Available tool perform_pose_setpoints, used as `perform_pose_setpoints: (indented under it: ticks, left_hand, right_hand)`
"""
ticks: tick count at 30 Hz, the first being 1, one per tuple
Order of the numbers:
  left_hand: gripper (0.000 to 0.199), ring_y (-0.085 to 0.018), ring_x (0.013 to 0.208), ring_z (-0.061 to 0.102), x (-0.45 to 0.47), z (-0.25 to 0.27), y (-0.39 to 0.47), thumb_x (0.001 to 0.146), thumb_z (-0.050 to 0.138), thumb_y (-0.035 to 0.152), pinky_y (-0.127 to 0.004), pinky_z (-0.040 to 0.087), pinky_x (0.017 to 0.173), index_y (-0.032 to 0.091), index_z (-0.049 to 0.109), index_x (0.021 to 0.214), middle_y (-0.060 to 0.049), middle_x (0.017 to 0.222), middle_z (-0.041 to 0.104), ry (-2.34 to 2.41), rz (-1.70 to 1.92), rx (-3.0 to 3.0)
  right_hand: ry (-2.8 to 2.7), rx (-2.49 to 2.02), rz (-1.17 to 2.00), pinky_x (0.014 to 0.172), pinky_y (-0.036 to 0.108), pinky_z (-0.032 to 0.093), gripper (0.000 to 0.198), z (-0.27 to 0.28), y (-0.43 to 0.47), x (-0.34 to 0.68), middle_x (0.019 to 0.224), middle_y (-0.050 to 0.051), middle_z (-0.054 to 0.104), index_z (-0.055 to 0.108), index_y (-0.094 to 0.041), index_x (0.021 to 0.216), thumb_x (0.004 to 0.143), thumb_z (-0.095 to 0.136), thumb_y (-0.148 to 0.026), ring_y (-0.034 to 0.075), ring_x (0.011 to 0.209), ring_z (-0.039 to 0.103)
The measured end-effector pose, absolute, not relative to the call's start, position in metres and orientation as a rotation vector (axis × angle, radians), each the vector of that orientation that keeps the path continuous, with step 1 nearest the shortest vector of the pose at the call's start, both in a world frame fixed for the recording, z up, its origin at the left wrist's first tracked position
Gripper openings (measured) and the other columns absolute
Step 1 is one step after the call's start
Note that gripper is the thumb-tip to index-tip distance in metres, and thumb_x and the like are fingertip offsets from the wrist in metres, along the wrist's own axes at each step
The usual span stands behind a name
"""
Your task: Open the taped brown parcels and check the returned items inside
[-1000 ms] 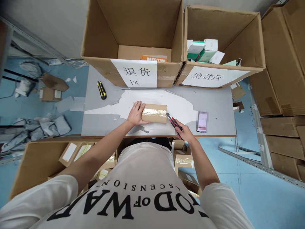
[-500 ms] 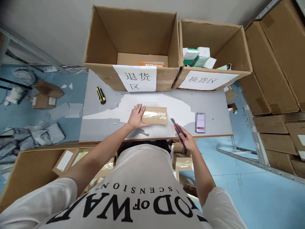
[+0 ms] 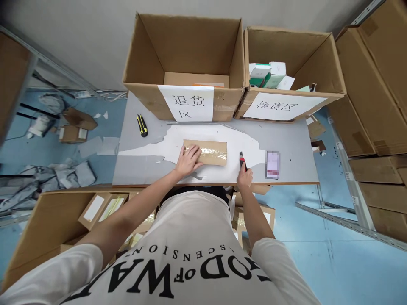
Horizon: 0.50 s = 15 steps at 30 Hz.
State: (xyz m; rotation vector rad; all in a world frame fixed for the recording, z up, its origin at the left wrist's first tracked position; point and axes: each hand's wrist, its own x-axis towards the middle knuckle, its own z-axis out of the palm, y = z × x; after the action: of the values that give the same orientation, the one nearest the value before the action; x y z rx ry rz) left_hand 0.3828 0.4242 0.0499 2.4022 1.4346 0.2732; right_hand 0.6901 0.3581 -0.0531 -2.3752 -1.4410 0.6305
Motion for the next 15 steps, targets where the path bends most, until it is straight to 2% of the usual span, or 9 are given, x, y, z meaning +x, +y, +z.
perform_pose_setpoints:
  ticks: [2, 5, 8, 10, 15]
  left_hand:
    - [0.062, -0.032, 0.141, 0.033, 0.384, 0.050, 0.420, 0.089, 0.051, 0.048, -0.055, 0.008, 0.118, 0.018, 0.042, 0.143, -0.017, 0.149, 0.041, 1.437, 0.265, 2.409]
    - [0.059, -0.032, 0.139, 0.036, 0.384, 0.049, 0.420, 0.088, 0.053, 0.047, -0.054, 0.011, 0.118, 0.018, 0.045, 0.139, -0.017, 0.144, 0.046, 1.451, 0.292, 2.407]
    - [0.055, -0.031, 0.136, 0.040, 0.384, 0.049, 0.424, 0.086, 0.058, 0.045, -0.053, 0.015, 0.117, 0.019, 0.049, 0.134, -0.017, 0.139, 0.051, 1.455, 0.321, 2.400]
    - [0.053, -0.031, 0.133, 0.043, 0.383, 0.049, 0.426, 0.085, 0.061, 0.044, -0.053, 0.017, 0.116, 0.020, 0.051, 0.131, -0.016, 0.135, 0.054, 1.458, 0.328, 2.398]
    - [0.047, -0.029, 0.122, 0.051, 0.385, 0.052, 0.431, 0.082, 0.066, 0.042, -0.051, 0.026, 0.111, 0.017, 0.054, 0.120, -0.015, 0.123, 0.060, 1.470, 0.378, 2.434]
  right_hand:
    - [-1.467, -2.351, 0.619, 0.101, 0.057, 0.034, 0.055, -0.055, 0.356, 0.690, 0.118, 0.016, 0.047, 0.045, -0.025, 0.141, 0.086, 0.049, -0.031, 0.034, 0.120, 0.042]
    - [-1.558, -2.363, 0.541, 0.102, 0.059, 0.032, 0.057, -0.042, 0.363, 0.690, 0.131, 0.020, 0.043, 0.045, -0.021, 0.141, 0.085, 0.050, -0.030, 0.036, 0.126, 0.038]
    - [-1.678, -2.205, 0.414, 0.105, 0.057, 0.032, 0.058, -0.007, 0.389, 0.686, 0.139, 0.022, 0.039, 0.040, -0.015, 0.144, 0.089, 0.044, -0.032, 0.036, 0.130, 0.035]
    - [-1.773, -1.969, 0.396, 0.106, 0.053, 0.034, 0.056, 0.023, 0.414, 0.677, 0.136, 0.020, 0.046, 0.040, -0.015, 0.145, 0.092, 0.039, -0.034, 0.032, 0.129, 0.040]
    - [-2.417, -1.345, 0.758, 0.104, 0.038, 0.041, 0.044, 0.080, 0.479, 0.635, 0.131, 0.009, 0.060, 0.055, -0.022, 0.133, 0.093, 0.039, -0.026, 0.023, 0.121, 0.054]
